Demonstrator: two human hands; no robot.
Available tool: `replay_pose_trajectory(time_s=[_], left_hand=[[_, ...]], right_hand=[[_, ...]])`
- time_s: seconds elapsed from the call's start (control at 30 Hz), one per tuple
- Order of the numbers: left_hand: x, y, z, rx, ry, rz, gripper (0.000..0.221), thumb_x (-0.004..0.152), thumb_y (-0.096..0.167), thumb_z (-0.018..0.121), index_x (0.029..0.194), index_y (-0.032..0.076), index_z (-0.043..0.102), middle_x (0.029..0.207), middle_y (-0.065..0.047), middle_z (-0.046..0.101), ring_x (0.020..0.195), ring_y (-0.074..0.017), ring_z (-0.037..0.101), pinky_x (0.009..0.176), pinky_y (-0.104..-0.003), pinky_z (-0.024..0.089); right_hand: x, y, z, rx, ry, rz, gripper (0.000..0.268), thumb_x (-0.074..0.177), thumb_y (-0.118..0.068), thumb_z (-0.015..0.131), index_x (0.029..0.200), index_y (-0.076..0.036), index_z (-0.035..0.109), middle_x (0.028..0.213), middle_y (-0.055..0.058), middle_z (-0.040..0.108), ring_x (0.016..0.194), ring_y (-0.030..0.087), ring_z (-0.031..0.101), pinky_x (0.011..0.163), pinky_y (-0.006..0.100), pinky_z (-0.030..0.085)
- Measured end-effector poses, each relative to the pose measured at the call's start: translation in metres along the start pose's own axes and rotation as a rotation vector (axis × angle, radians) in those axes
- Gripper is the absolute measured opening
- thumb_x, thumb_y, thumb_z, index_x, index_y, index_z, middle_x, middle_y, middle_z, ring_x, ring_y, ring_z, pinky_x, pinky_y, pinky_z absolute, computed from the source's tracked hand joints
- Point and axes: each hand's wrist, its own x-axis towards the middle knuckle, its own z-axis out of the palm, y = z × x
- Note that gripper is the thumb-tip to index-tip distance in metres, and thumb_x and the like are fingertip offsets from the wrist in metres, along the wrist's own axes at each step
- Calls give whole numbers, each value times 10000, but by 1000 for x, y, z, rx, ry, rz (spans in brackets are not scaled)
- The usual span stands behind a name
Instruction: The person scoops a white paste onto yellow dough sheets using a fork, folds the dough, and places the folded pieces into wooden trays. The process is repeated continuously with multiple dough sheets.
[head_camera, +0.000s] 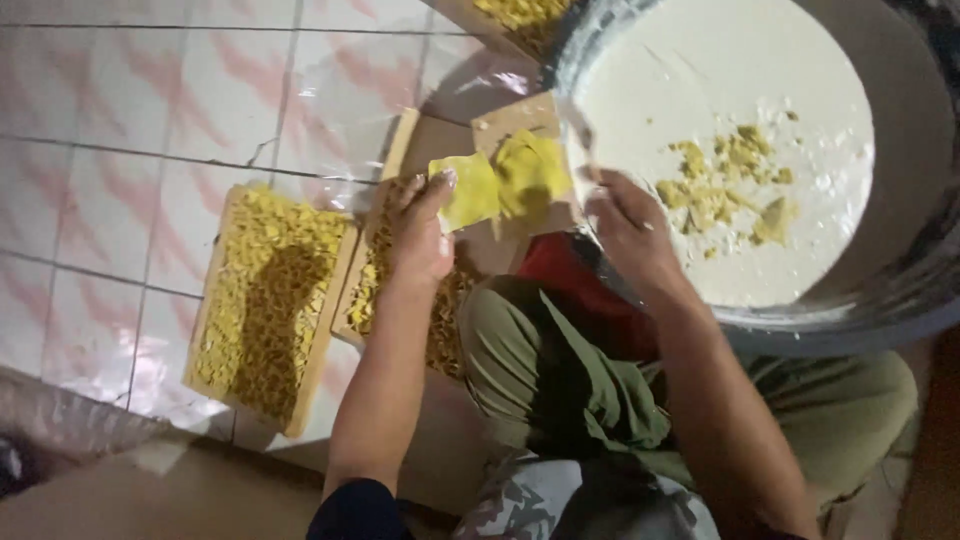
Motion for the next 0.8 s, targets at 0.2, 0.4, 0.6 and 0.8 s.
replay_pose_trajectory(time_s=[0.2,0.4,0.6,0.8], left_hand=[[-11,-21,34,20,-27,87,234,816,200,866,916,43,723,877,-148,750,792,-254,773,731,-395,631],[-27,-37,80,14,3,84,342,806,123,854,1006,-81,664,919,-232,713,863,-299,752,788,-478,641],[-32,-35,100,-34,-132,49,268,903,187,765,1045,-40,744,1037,-227,759,967,-323,768,880,-516,654],[-25,-45,87,-38,-118,35,246,900,194,773,1055,4,758,1032,-232,763,959,-327,771,889,-510,643]], right_hand=[[-36,-2,-119,-909,-13,-86,303,1067,-161,562,1360,-145,640,965,235,678,937,500,672,749,579,509],[-42,27,-142,-1452,-203,136,210,876,-138,622,964,-177,809,762,165,728,740,420,731,650,559,571],[-33,40,-139,-1497,-303,59,319,881,-87,579,1076,-209,801,860,89,738,850,322,744,748,443,589],[-48,67,-159,-1496,-275,294,343,882,-150,576,1131,-211,805,904,129,764,854,375,760,753,501,605]])
